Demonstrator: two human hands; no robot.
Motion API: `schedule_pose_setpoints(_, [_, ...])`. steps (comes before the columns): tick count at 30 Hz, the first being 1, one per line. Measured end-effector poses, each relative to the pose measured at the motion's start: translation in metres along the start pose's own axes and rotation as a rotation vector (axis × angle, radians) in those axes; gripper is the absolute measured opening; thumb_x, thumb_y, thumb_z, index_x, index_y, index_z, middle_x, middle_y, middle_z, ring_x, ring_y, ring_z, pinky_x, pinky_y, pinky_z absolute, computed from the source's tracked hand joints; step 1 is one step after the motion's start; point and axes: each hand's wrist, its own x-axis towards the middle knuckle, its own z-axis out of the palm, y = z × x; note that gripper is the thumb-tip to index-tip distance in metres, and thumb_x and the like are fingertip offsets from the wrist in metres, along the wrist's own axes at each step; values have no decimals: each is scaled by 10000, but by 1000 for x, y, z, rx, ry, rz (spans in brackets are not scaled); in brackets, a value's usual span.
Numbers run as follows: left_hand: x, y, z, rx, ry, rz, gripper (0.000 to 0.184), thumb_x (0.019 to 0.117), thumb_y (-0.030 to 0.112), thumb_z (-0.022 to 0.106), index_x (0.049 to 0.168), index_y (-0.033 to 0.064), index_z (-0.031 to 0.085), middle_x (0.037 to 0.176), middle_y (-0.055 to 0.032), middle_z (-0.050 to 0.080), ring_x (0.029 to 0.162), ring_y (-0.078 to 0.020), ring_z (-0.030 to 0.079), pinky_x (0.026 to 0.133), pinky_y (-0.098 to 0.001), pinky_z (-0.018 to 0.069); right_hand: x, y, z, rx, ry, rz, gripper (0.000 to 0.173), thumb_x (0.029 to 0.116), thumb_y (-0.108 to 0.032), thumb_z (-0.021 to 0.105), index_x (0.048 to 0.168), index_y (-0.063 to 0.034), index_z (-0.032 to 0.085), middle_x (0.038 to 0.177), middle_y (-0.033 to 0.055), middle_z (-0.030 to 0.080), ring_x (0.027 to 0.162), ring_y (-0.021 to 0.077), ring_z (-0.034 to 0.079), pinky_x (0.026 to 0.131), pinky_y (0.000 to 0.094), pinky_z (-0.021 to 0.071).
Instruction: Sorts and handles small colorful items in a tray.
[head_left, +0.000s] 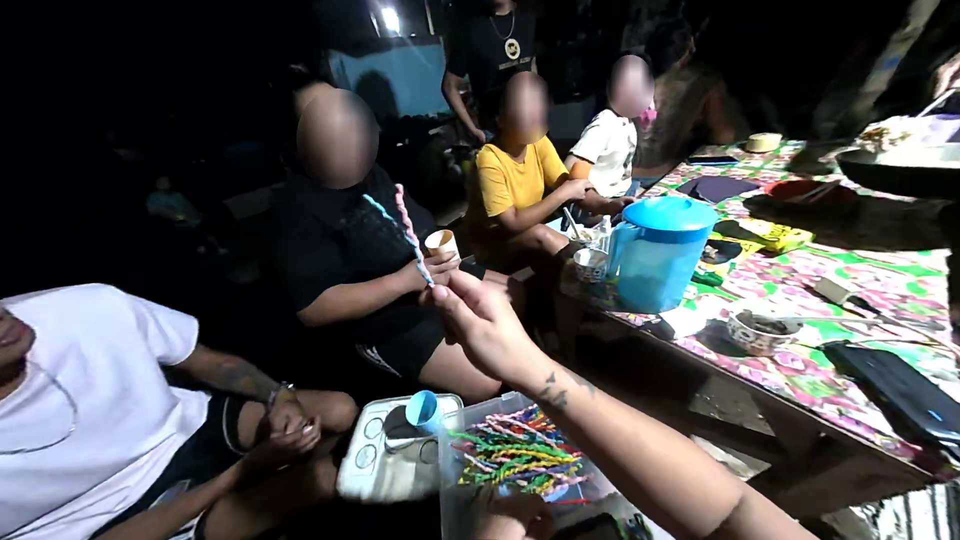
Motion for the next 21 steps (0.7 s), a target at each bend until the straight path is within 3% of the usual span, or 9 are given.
schedule_pose_setpoints(2, [18, -5, 6, -2, -25, 59, 367, 1070, 235, 476, 1271, 3, 678, 1294, -215, 662, 1262, -360, 602, 1108, -565, 409, -10, -10, -4, -13, -64, -75, 292, 1087, -150, 425, 1071, 29, 655, 734, -9, 586, 599, 10, 533, 588, 191, 487])
schedule_pose_setpoints(4, [34, -6, 7, -46, -21, 71, 368, 1063, 279, 498, 1231, 20, 698, 1226, -200, 691, 1174, -345, 650, 1041, -573, 468, -29, -14, -13, -36, -179, -117, 309, 1093, -151, 407, 1082, 40, 650, 745, 7, 600, 608, 19, 545, 583, 197, 489])
schedule_pose_setpoints(7, [34, 13, 9, -369, 444, 148, 276, 974, 171, 619, 1117, -52, 696, 1020, -143, 718, 927, -188, 693, 878, -402, 563, -72, -3, -31, -82, -305, -55, 296, 1081, -144, 423, 1038, 38, 653, 803, 52, 647, 683, 49, 599, 647, 222, 521])
schedule_pose_setpoints(9, [35, 26, 5, -696, 789, 252, 320, 979, 120, 571, 1205, -105, 605, 1024, -89, 688, 945, -82, 657, 891, -284, 543, -109, 15, -48, -108, -315, 68, 292, 1074, -140, 436, 1007, 39, 656, 836, 69, 663, 723, 62, 618, 687, 236, 533])
schedule_pose_setpoints(10, [40, 31, 2, -891, 879, 384, 295, 1009, 187, 564, 1213, -25, 584, 1034, -2, 686, 958, -34, 659, 881, -237, 555, -127, 25, -58, -134, -294, 150, 292, 1072, -143, 440, 1009, 38, 660, 831, 67, 656, 717, 58, 606, 685, 238, 522])
schedule_pose_setpoints(12, [46, 41, 0, -1113, 846, 573, 386, 1005, 357, 598, 1304, 123, 529, 1156, 74, 689, 1038, -46, 662, 908, -259, 560, -161, 40, -75, -161, -242, 330, 294, 1061, -139, 449, 1018, 45, 674, 831, 61, 667, 712, 52, 611, 695, 249, 533])
schedule_pose_setpoints(13, [50, 45, 2, -1129, 818, 602, 331, 1010, 310, 594, 1291, 148, 530, 1166, 78, 682, 1027, -53, 665, 896, -266, 566, -175, 46, -80, -144, -217, 415, 291, 1052, -141, 445, 1014, 33, 675, 830, 37, 667, 712, 38, 604, 699, 245, 524])
schedule_pose_setpoints(16, [61, 59, 18, -1200, 811, 536, 149, 981, 49, 602, 1054, 143, 692, 981, 68, 733, 875, -33, 693, 806, -234, 591, -213, 67, -93, -39, -137, 476, 269, 1050, -155, 448, 974, -30, 673, 799, -54, 656, 690, -24, 587, 668, 196, 511])
schedule_pose_setpoints(21, [68, 57, 25, -1210, 701, 566, 127, 944, 81, 659, 1051, 149, 655, 947, 77, 687, 834, -12, 659, 739, -204, 575, -229, 67, -101, 92, -78, 528, 250, 1046, -134, 465, 984, -79, 701, 866, -96, 693, 755, -30, 623, 719, 192, 537])
